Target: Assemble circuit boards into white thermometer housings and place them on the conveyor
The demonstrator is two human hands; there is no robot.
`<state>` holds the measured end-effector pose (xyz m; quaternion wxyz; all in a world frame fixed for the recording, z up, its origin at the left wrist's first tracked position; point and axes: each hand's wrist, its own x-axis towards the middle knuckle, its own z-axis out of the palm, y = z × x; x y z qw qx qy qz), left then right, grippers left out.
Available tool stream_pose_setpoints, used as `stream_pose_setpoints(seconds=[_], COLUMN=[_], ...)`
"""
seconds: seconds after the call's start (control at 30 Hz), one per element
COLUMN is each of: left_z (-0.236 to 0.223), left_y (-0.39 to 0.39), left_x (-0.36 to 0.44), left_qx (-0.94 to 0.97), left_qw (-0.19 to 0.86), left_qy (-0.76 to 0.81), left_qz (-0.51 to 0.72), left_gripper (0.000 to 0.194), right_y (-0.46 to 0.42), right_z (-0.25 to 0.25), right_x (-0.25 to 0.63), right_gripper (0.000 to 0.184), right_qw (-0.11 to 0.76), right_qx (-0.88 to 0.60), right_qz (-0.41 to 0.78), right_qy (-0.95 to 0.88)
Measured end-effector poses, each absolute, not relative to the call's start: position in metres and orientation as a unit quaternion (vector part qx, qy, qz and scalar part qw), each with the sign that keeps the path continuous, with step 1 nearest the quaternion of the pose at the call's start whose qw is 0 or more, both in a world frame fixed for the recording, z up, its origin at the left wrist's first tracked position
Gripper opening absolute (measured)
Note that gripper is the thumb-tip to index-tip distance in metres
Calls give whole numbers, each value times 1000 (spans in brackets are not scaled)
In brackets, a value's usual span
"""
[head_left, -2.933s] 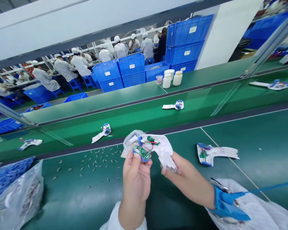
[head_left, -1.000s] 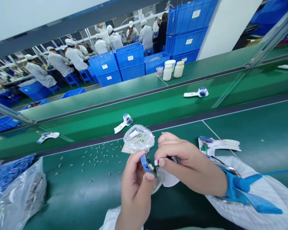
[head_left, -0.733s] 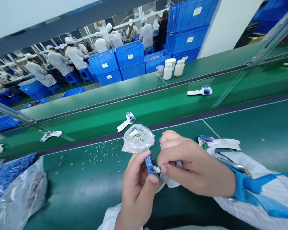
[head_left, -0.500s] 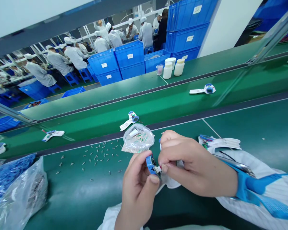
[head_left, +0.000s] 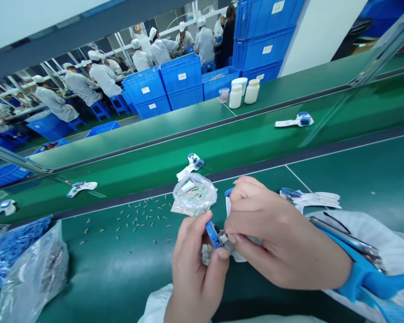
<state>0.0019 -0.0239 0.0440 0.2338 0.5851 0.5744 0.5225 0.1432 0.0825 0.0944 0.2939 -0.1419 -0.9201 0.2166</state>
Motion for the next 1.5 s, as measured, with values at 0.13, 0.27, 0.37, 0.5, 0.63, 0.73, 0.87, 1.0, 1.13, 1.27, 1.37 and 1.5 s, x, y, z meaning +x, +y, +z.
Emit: stream_pose_setpoints(seconds=[0.13,0.27,0.37,0.5,0.63,0.73,0.87,1.0,1.13,1.27,1.37,1.5], left_z=[45,46,47,45,43,45,47,43,46,55,57,52], left_y=[-24,-23,-23,-28,-38,-42,-42,-39,-26,-14,-13,-13], left_x=[4,4,3,11,28,29,17,15,23,26,24,21], left_qx=[553,530,556,587,513,542,649,670,638,574,548,550], left_qw=[283,313,285,238,236,232,153,120,212,314,351,406], left_qy=[575,569,575,599,651,674,658,653,677,716,714,689], left_qz=[533,545,529,490,507,445,351,332,299,245,257,242], left_gripper=[35,34,36,42,50,55,61,64,69,73,67,62], right_y=[82,82,83,82,77,74,74,73,92,169,240,288], right_z=[92,93,95,97,100,101,102,102,86,58,40,12], right_x=[143,144,144,146,149,151,152,152,156,177,197,185], right_gripper=[28,28,28,28,26,26,25,24,25,17,28,26], right_qw=[325,323,301,274,258,251,249,254,232,232,270,228], right_qx=[-128,-128,-135,-146,-135,-130,-134,-132,-128,-421,-584,-609], right_qz=[195,193,221,264,295,313,317,330,351,232,122,65], right_qy=[-917,-918,-918,-913,-910,-907,-905,-900,-898,-846,-756,-757])
